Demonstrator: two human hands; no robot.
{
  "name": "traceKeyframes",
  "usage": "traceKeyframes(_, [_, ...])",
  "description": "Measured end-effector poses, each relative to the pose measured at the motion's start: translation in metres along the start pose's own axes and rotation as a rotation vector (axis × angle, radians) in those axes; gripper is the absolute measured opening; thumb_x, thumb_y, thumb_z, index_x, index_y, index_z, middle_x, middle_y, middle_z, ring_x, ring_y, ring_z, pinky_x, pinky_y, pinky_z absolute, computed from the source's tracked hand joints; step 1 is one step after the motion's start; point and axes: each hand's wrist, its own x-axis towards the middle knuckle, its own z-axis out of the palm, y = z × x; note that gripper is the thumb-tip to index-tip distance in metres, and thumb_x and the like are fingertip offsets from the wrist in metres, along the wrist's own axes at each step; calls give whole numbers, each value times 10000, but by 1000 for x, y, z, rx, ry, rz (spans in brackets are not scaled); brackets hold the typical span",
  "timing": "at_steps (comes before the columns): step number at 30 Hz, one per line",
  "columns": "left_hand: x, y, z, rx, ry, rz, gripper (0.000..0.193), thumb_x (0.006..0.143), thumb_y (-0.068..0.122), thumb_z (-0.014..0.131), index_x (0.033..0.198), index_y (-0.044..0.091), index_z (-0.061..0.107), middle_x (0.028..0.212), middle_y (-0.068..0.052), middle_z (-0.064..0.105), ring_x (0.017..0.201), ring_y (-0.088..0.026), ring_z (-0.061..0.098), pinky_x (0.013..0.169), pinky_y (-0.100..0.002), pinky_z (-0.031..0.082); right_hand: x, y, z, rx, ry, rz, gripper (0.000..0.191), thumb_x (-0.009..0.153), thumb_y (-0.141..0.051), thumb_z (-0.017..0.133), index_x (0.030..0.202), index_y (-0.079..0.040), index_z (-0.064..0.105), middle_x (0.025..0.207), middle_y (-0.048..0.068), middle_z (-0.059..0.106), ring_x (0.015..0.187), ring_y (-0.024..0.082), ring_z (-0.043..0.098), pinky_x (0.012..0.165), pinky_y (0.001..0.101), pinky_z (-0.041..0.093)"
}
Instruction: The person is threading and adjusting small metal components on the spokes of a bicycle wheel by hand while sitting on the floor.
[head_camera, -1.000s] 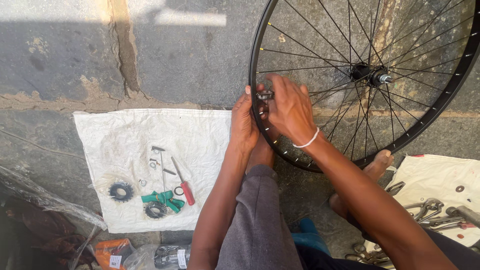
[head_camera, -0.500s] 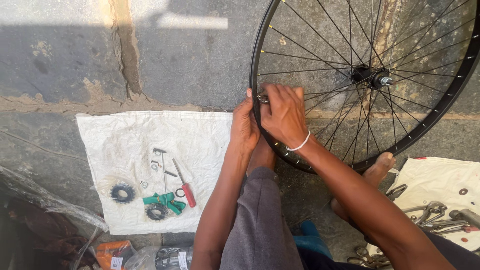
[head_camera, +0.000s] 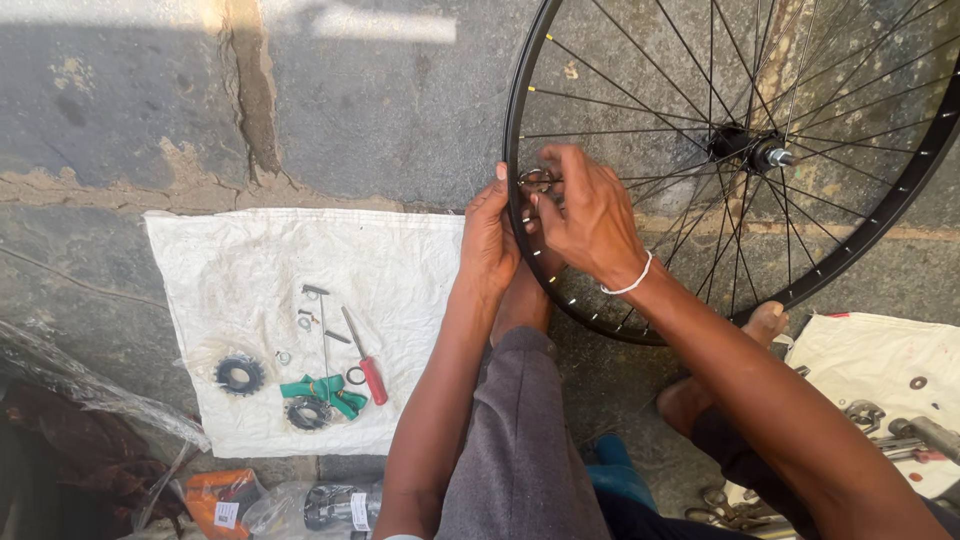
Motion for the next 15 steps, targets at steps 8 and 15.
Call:
traceKeyframes(8, [-4,10,7,-41,-104,-79,366,936,357,667,1082,25,721,896,-28,705,707,-100,596,614,-236,477,0,-6,-3,-324,185,-407,273,815,-68,671,1034,32,542,1050,257,588,895,391,682,859,486,536])
traceKeyframes(15, [-4,8,13,9,25,-15,333,998,351,689,1079,29,670,846,-12,661,728,-110,602,648,-259,501,0,-11,2,-302,43,-196,224,868,-74,697,1009,3,541,989,210,564,835,383,662,783,486,534])
